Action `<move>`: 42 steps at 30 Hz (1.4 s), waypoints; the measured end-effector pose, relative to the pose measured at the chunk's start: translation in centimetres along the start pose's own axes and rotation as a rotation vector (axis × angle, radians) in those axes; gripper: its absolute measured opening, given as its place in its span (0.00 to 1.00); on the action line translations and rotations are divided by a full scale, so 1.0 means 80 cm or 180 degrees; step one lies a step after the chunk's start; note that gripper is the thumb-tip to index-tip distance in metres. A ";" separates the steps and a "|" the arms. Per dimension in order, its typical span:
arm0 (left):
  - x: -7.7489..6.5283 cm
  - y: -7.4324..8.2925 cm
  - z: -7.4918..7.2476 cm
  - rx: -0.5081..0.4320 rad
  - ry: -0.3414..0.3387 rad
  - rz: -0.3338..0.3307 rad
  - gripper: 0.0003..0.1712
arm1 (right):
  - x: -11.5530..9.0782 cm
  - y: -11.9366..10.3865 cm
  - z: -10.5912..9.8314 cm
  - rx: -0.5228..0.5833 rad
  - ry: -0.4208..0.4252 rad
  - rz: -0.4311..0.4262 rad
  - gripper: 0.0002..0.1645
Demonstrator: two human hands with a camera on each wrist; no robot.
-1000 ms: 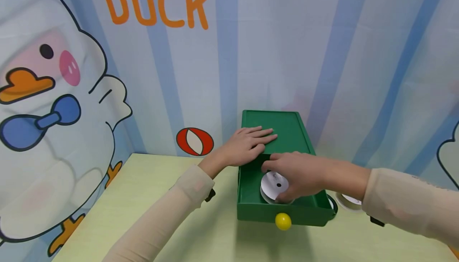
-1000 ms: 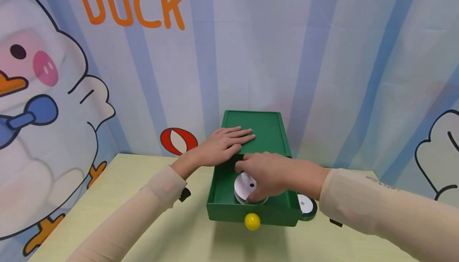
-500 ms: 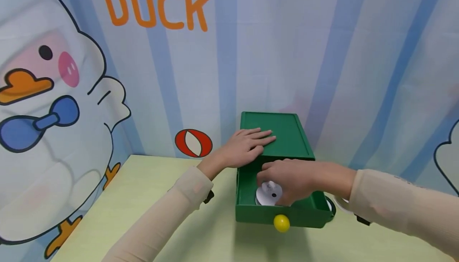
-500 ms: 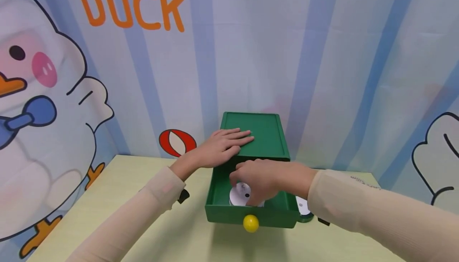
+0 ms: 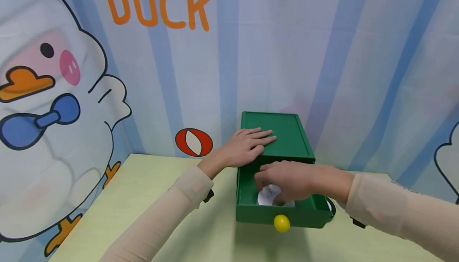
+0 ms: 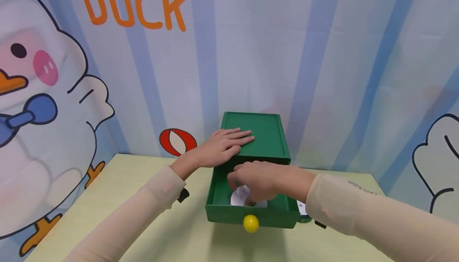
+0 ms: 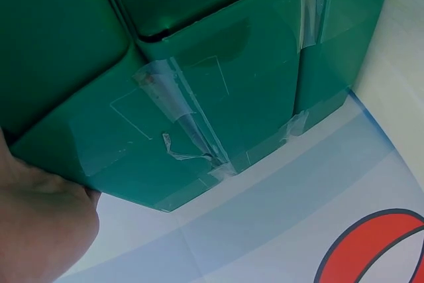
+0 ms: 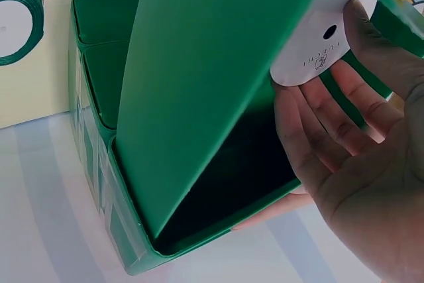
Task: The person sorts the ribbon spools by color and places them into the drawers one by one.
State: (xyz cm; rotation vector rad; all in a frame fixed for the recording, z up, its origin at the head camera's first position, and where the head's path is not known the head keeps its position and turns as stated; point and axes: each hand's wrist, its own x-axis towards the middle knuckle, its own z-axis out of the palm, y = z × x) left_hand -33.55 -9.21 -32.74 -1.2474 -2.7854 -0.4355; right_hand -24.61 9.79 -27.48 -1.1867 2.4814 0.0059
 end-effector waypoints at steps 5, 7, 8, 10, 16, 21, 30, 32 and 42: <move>0.000 0.001 -0.001 -0.0003 0.0001 0.0001 0.30 | -0.001 -0.001 -0.002 -0.0044 0.0016 -0.0011 0.18; -0.001 0.001 -0.001 -0.0014 -0.0006 -0.0009 0.30 | -0.003 -0.001 -0.003 -0.0053 0.0021 -0.0034 0.18; -0.001 0.001 -0.002 -0.0025 -0.0009 -0.0017 0.30 | -0.004 0.000 -0.004 -0.0058 0.0032 -0.0051 0.17; 0.000 0.001 -0.002 -0.0041 -0.0008 -0.0026 0.30 | -0.005 0.001 -0.005 -0.0051 0.0079 -0.0086 0.16; 0.001 0.000 -0.001 0.0011 0.0002 -0.0048 0.30 | -0.009 0.002 -0.004 -0.0081 0.0248 -0.0147 0.11; 0.001 -0.001 0.000 0.0023 -0.0005 -0.0065 0.30 | -0.016 -0.001 -0.004 -0.0208 0.0415 -0.0127 0.13; 0.003 0.001 -0.002 -0.0068 0.0027 -0.0039 0.29 | -0.042 -0.007 -0.012 -0.0189 0.1211 -0.0283 0.13; 0.004 0.002 -0.003 -0.0085 0.0057 -0.0034 0.29 | -0.046 -0.007 -0.011 -0.0188 0.1322 -0.0245 0.16; 0.001 0.003 -0.001 -0.0090 0.0043 -0.0072 0.30 | -0.077 -0.018 0.011 0.0177 0.1559 -0.0088 0.22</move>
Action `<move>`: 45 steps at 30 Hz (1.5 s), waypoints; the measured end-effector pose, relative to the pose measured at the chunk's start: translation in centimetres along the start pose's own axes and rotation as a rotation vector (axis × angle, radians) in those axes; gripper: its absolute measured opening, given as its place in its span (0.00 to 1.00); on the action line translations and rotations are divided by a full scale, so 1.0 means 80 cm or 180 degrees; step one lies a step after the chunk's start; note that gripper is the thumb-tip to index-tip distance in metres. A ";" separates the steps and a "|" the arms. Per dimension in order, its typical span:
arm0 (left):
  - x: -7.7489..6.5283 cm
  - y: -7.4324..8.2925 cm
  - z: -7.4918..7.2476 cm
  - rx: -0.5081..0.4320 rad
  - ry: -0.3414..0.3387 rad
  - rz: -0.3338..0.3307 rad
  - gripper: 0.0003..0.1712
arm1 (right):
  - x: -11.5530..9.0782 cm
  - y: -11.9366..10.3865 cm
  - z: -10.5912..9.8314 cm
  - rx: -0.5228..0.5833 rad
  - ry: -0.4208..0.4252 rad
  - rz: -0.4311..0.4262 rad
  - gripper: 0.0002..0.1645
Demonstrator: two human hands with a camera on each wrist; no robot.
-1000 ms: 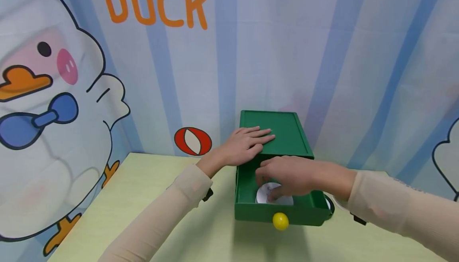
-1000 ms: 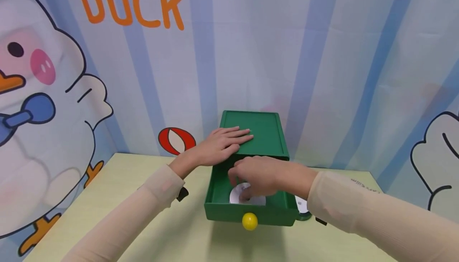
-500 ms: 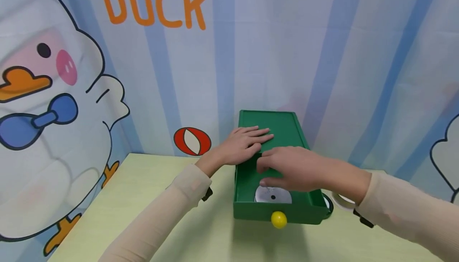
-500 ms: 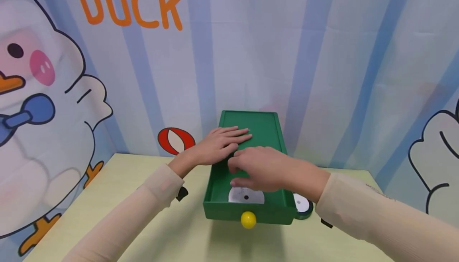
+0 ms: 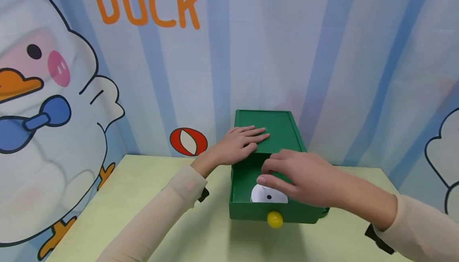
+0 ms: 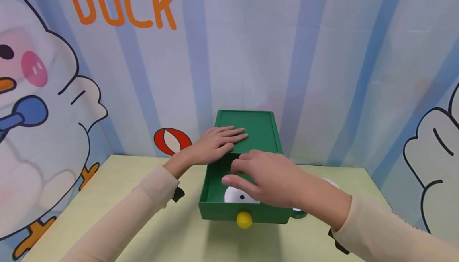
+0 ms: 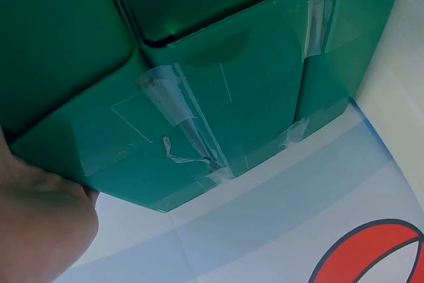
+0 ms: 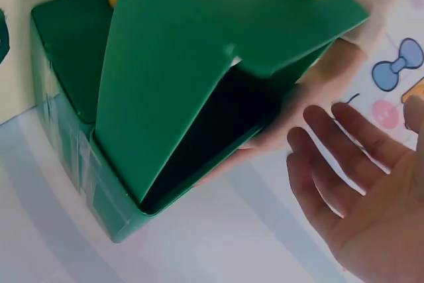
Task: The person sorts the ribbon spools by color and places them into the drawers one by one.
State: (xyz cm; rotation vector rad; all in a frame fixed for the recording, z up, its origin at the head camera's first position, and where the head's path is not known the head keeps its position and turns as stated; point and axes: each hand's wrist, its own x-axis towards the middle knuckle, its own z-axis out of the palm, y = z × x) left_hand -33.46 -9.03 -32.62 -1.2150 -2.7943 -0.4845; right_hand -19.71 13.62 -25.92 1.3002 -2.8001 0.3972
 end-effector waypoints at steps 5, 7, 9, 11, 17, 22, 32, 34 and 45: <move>-0.002 -0.001 0.001 -0.0023 0.0013 -0.0003 0.30 | -0.017 -0.012 0.006 0.0007 0.0229 0.0005 0.20; -0.002 -0.001 0.001 -0.0029 0.0029 -0.0009 0.30 | -0.022 -0.014 0.008 0.0014 0.0286 -0.0016 0.18; -0.002 -0.001 0.001 -0.0027 0.0040 -0.0017 0.30 | -0.027 -0.015 0.011 0.0054 0.0346 -0.0040 0.16; -0.002 -0.002 0.001 -0.0016 0.0039 -0.0024 0.30 | -0.032 -0.016 0.015 0.0149 0.0448 -0.0062 0.13; -0.003 -0.003 0.001 -0.0019 0.0017 -0.0030 0.30 | -0.045 -0.014 0.039 0.0955 0.0707 -0.0397 0.07; -0.004 -0.003 0.002 -0.0022 0.0018 -0.0039 0.30 | -0.053 -0.011 0.058 0.1480 0.0596 -0.0511 0.10; -0.002 0.002 0.004 -0.0019 -0.0001 -0.0027 0.30 | -0.069 0.000 0.091 0.1914 0.0656 -0.0349 0.14; -0.002 0.002 0.004 -0.0025 -0.0007 -0.0028 0.30 | -0.071 0.002 0.097 0.2027 0.0577 -0.0261 0.14; 0.000 -0.001 0.001 0.0025 0.0010 -0.0006 0.30 | -0.079 0.017 0.129 0.2496 0.0182 0.0215 0.16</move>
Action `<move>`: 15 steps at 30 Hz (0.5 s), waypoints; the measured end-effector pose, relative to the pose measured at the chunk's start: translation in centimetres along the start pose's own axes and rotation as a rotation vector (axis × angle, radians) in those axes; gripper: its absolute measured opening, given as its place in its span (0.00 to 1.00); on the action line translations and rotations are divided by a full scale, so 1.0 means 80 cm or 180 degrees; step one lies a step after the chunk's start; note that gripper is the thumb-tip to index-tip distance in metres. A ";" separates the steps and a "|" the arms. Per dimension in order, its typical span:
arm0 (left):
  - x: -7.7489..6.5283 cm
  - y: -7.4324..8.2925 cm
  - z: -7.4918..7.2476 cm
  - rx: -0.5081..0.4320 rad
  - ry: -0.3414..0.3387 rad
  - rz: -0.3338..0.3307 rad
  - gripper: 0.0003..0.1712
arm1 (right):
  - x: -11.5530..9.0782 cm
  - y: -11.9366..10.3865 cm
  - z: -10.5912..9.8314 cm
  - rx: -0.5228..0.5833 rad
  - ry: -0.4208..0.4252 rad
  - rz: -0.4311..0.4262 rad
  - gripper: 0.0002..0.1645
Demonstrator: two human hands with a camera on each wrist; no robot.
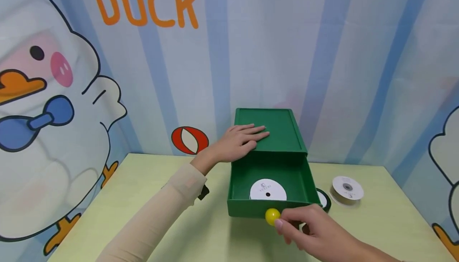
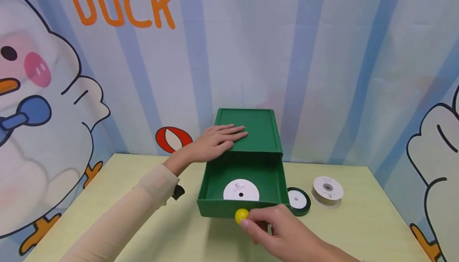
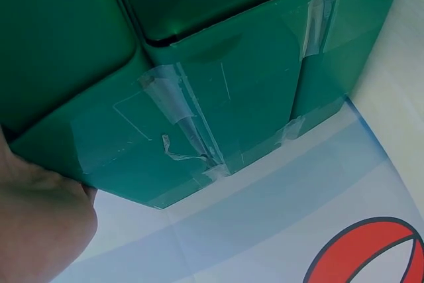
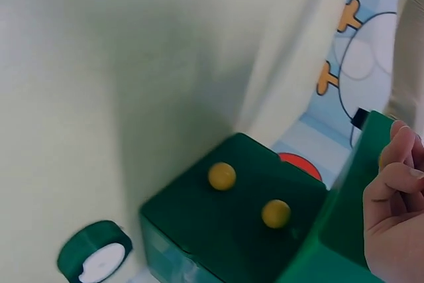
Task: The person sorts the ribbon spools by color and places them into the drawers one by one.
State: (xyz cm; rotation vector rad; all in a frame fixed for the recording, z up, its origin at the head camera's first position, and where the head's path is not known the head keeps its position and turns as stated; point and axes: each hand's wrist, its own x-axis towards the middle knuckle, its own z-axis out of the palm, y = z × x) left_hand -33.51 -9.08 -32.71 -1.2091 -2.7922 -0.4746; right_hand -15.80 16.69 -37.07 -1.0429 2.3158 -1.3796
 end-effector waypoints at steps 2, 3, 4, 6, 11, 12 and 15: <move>0.000 0.000 -0.001 0.0010 0.0004 -0.0005 0.30 | 0.000 0.004 0.001 0.0057 -0.0052 0.0154 0.16; 0.000 0.000 -0.001 0.0017 0.0007 -0.0007 0.30 | 0.000 0.006 0.002 0.0085 -0.0079 0.0251 0.16; 0.000 -0.001 0.000 0.0022 0.0012 -0.0006 0.30 | 0.000 0.008 0.002 0.0120 -0.0102 0.0358 0.16; 0.000 -0.001 0.000 0.0035 0.0016 -0.0008 0.30 | 0.000 0.011 0.005 0.0199 -0.0139 0.0584 0.17; 0.000 -0.001 0.000 0.0020 0.0040 -0.0011 0.30 | -0.002 0.018 0.015 0.0400 -0.0107 0.0935 0.19; 0.000 -0.001 0.001 0.0020 0.0044 -0.0012 0.30 | -0.002 0.020 0.017 0.0438 -0.0087 0.0990 0.20; -0.001 -0.001 0.002 -0.0005 0.0050 -0.0011 0.30 | -0.003 0.024 0.022 0.0546 -0.0031 0.1131 0.21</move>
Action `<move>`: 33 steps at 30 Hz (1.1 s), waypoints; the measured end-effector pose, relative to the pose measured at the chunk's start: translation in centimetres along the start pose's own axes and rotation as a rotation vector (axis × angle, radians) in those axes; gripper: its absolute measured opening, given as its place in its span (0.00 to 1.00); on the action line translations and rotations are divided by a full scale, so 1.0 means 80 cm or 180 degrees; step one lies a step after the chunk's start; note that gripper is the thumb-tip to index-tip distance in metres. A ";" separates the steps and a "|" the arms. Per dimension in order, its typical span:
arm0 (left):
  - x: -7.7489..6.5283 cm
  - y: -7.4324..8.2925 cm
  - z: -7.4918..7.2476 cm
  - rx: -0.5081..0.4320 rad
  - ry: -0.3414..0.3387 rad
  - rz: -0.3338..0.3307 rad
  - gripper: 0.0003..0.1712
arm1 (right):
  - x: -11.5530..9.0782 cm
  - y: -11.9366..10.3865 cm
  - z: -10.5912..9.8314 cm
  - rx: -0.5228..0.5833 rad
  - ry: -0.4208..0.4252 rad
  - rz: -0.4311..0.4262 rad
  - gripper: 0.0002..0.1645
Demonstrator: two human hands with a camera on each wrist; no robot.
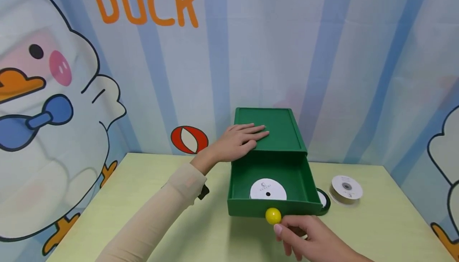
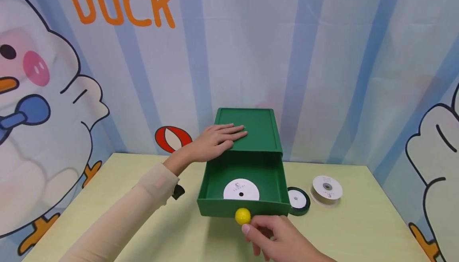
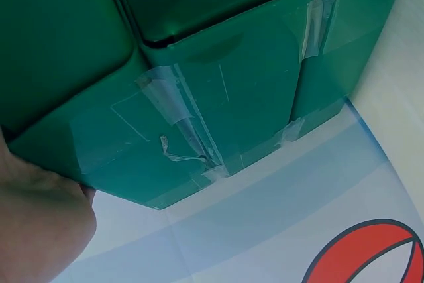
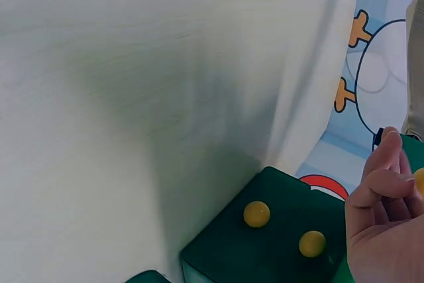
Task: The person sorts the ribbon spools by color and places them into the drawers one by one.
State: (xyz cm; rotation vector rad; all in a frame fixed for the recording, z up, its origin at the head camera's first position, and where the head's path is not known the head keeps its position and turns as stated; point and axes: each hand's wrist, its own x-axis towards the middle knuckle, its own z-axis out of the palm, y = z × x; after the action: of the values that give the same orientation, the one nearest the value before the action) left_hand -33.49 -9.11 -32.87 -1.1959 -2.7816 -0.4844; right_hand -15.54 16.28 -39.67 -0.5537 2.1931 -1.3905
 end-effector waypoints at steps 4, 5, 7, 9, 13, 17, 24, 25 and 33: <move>-0.002 0.000 0.000 -0.0019 -0.0008 -0.0017 0.30 | 0.003 0.001 0.003 0.0254 -0.0054 0.0076 0.25; -0.003 0.001 0.000 -0.0027 -0.0011 -0.0023 0.30 | 0.003 0.001 0.004 0.0327 -0.0079 0.0073 0.27; -0.003 0.001 0.000 -0.0033 -0.0023 -0.0028 0.30 | 0.004 0.000 0.006 0.0460 -0.0107 0.0113 0.29; -0.004 0.001 0.000 -0.0043 -0.0030 -0.0029 0.30 | 0.006 -0.002 0.007 0.0541 -0.0098 0.0126 0.31; -0.003 0.001 -0.001 -0.0036 -0.0043 -0.0025 0.30 | 0.006 -0.004 0.011 0.0664 -0.0005 0.0177 0.32; -0.002 0.003 -0.003 -0.0019 -0.0051 -0.0022 0.30 | 0.005 -0.006 0.015 0.0791 0.0120 0.0194 0.32; -0.001 0.004 -0.004 0.0000 -0.0064 -0.0002 0.30 | 0.008 -0.009 0.018 0.0996 0.0329 0.0247 0.34; -0.001 0.003 -0.004 0.0002 -0.0058 -0.0003 0.30 | 0.009 -0.009 0.017 0.1000 0.0344 0.0244 0.34; -0.002 0.002 -0.002 -0.0018 -0.0034 -0.0007 0.30 | 0.017 -0.009 0.015 0.0960 0.0338 0.0076 0.31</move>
State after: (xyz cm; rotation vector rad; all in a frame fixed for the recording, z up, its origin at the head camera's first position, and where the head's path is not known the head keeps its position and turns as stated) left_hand -33.32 -9.18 -32.69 -1.2002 -2.7926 -0.4878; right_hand -15.89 14.39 -39.72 -0.3498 2.0072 -1.7316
